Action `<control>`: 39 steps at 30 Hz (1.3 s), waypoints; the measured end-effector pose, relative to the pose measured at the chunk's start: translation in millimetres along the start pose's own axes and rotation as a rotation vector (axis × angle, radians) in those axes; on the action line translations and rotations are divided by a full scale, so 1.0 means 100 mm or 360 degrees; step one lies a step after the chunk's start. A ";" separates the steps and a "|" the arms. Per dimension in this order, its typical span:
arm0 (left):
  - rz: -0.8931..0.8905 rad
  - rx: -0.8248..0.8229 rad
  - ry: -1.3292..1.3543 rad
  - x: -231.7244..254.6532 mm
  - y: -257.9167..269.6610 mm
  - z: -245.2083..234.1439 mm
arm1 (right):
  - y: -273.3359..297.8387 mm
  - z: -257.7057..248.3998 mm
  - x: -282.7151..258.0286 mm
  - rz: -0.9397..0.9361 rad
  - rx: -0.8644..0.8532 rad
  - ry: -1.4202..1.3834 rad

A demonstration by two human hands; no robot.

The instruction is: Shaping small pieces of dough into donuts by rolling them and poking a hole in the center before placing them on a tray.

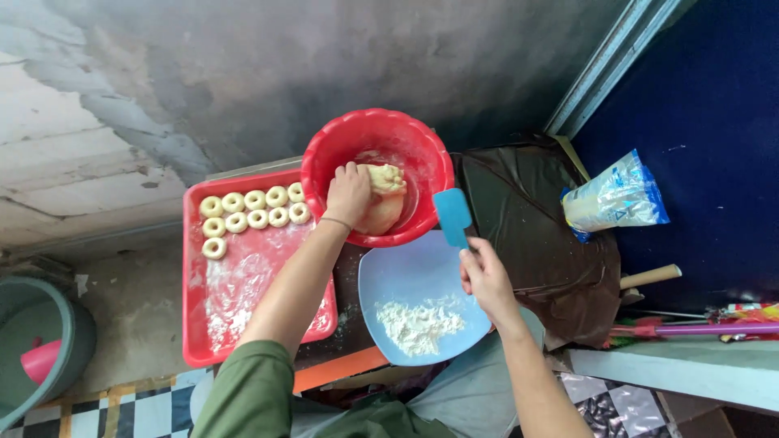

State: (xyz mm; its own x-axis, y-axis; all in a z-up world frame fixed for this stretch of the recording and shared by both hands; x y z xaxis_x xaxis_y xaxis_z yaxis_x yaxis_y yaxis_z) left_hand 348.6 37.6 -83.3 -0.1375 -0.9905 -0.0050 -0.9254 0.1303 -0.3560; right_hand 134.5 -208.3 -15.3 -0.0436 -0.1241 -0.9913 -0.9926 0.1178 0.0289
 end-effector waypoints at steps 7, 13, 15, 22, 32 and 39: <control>-0.0027 -0.0377 0.0591 -0.07 0.00 -0.27 | -0.44 0.44 -0.44 -0.0094 -0.0082 0.0315; -0.0704 -0.1062 0.1219 -0.35 0.05 0.56 | -0.98 1.08 -0.62 -0.0442 -0.0329 0.0861; -0.0830 -0.1015 0.1015 -0.42 0.11 0.71 | -1.16 1.23 -0.44 -0.0440 -0.0448 0.1093; -0.0820 -0.0907 0.1034 -0.48 -0.01 0.62 | -1.28 1.41 -0.30 -0.0298 -0.0646 0.1472; -0.0497 -0.0693 0.0906 -0.18 0.07 -0.04 | -1.43 1.76 -0.16 -0.0204 -0.0774 0.1517; -0.0167 -0.0566 0.0549 -0.18 -0.02 0.47 | -1.31 1.72 -0.32 0.0048 -0.0856 0.1494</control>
State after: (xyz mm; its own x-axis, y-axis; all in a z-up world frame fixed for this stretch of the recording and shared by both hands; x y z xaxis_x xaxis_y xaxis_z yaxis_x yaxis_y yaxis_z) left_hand 369.5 52.6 -126.9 -0.0903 -0.9345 0.3443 -0.9953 0.0972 0.0028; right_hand 285.5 -50.3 -9.8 0.0889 -0.8604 -0.5019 -0.8993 -0.2859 0.3308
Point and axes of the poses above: each hand's wrist, its own y-axis away from the middle knuckle, its own z-axis out of the palm, x = y × z, the point moved 10 cm from there along -y, towards the middle knuckle, and after that the axes turned 7 degrees about -z, right-handed, at the moved point
